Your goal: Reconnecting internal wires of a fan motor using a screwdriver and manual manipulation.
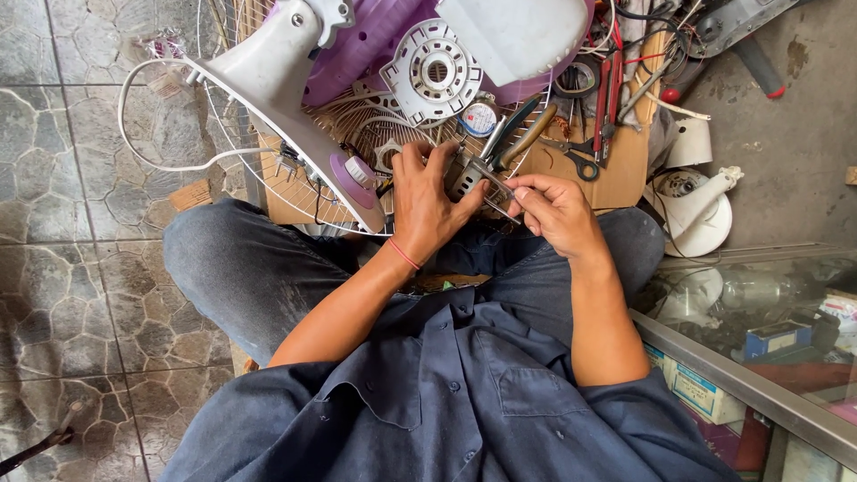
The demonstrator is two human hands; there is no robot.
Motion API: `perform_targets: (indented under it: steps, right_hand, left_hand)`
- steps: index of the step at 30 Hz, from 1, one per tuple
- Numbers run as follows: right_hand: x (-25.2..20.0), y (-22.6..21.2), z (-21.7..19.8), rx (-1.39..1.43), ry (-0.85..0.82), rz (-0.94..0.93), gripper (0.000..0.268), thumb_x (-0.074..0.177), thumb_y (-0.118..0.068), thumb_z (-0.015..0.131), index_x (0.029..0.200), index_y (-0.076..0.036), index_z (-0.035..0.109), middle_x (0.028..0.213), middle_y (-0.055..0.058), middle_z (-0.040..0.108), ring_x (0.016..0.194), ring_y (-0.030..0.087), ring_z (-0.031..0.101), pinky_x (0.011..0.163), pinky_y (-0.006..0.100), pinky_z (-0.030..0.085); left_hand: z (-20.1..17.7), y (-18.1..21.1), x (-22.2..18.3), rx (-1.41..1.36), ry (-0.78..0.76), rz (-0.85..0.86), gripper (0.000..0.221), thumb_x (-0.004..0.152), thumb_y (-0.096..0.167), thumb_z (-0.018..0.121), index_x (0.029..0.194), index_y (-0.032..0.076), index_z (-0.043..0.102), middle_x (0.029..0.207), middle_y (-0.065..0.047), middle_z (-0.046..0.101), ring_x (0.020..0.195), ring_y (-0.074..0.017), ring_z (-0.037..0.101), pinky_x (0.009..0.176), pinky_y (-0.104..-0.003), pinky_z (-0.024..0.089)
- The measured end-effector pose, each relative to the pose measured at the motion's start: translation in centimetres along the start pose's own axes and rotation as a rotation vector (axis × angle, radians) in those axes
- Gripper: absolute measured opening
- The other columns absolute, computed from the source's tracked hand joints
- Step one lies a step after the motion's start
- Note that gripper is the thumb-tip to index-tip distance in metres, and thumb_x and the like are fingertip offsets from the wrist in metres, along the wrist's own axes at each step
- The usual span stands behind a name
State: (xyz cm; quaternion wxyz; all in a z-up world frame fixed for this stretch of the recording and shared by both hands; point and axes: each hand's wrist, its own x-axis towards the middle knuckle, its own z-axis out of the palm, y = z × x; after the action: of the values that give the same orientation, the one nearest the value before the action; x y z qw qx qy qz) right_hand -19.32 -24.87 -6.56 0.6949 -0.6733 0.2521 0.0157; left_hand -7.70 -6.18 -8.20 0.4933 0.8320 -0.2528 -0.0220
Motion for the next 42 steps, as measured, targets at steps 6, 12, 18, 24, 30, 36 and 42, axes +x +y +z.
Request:
perform_targets:
  steps: [6, 12, 18, 24, 30, 36, 42]
  right_hand:
    - [-0.1, -0.2, 0.0, -0.121, 0.013, -0.039, 0.021, 0.098, -0.001, 0.061, 0.115, 0.006, 0.071, 0.078, 0.019, 0.071, 0.044, 0.006, 0.051, 0.044, 0.019, 0.041]
    - [-0.4, -1.1, 0.3, -0.301, 0.049, -0.057, 0.021, 0.096, -0.004, 0.067, 0.115, -0.001, 0.075, 0.081, 0.014, 0.073, 0.051, 0.007, 0.055, 0.048, 0.020, 0.045]
    - [-0.4, -0.7, 0.5, -0.469, 0.084, -0.179, 0.023, 0.093, -0.008, 0.076, 0.115, -0.011, 0.079, 0.089, 0.007, 0.074, 0.063, 0.008, 0.062, 0.055, 0.023, 0.049]
    - [-0.5, -1.9, 0.3, -0.784, 0.113, -0.377, 0.013, 0.093, -0.015, 0.073, 0.105, -0.012, 0.078, 0.080, 0.009, 0.065, 0.074, 0.031, 0.067, 0.062, 0.039, 0.053]
    - [-0.7, -2.3, 0.8, -0.832, 0.067, -0.334, 0.020, 0.092, -0.021, 0.075, 0.108, -0.010, 0.074, 0.086, 0.018, 0.070, 0.085, 0.042, 0.069, 0.071, 0.052, 0.054]
    - [-1.7, -3.7, 2.3, -0.824, 0.136, -0.342, 0.017, 0.094, -0.012, 0.064, 0.103, 0.002, 0.068, 0.079, 0.014, 0.071, 0.062, 0.026, 0.061, 0.060, 0.038, 0.050]
    - [-1.2, -4.1, 2.2, -0.832, 0.103, -0.372, 0.014, 0.090, -0.004, 0.069, 0.101, -0.003, 0.060, 0.087, 0.006, 0.062, 0.074, 0.022, 0.057, 0.067, 0.035, 0.047]
  left_hand:
    - [-0.1, 0.0, 0.0, -0.015, -0.019, -0.018, 0.060, 0.077, 0.046, 0.083, 0.119, 0.009, 0.061, 0.102, -0.011, 0.044, 0.094, -0.0391, 0.050, 0.085, -0.049, 0.045]
    - [-0.1, -0.1, 0.0, -0.015, -0.022, -0.014, 0.061, 0.078, 0.048, 0.083, 0.120, 0.009, 0.060, 0.102, -0.011, 0.043, 0.094, -0.0395, 0.050, 0.085, -0.049, 0.045]
    - [-0.7, 0.4, 0.3, -0.017, -0.028, 0.001, 0.061, 0.081, 0.050, 0.081, 0.121, 0.010, 0.058, 0.103, -0.011, 0.042, 0.094, -0.0391, 0.050, 0.084, -0.049, 0.045]
    - [-1.4, 1.6, 1.6, 0.112, -0.094, -0.055, 0.029, 0.103, 0.037, 0.050, 0.115, 0.012, 0.060, 0.103, -0.010, 0.045, 0.094, -0.0398, 0.055, 0.080, -0.048, 0.047]
    - [0.8, -2.9, 6.0, 0.292, -0.459, -0.065, 0.013, 0.090, 0.013, 0.055, 0.097, 0.011, 0.065, 0.091, -0.015, 0.057, 0.078, -0.0404, 0.069, 0.057, -0.051, 0.056]
    - [-2.3, -1.7, 10.7, 0.185, -0.821, -0.013, 0.026, 0.077, -0.001, 0.059, 0.090, 0.010, 0.078, 0.090, -0.010, 0.075, 0.077, -0.0304, 0.069, 0.072, -0.040, 0.057]
    - [-3.3, -0.5, 11.6, 0.151, -0.906, -0.112, 0.022, 0.077, 0.002, 0.067, 0.092, 0.014, 0.079, 0.085, -0.005, 0.073, 0.067, -0.0207, 0.063, 0.064, -0.033, 0.054]
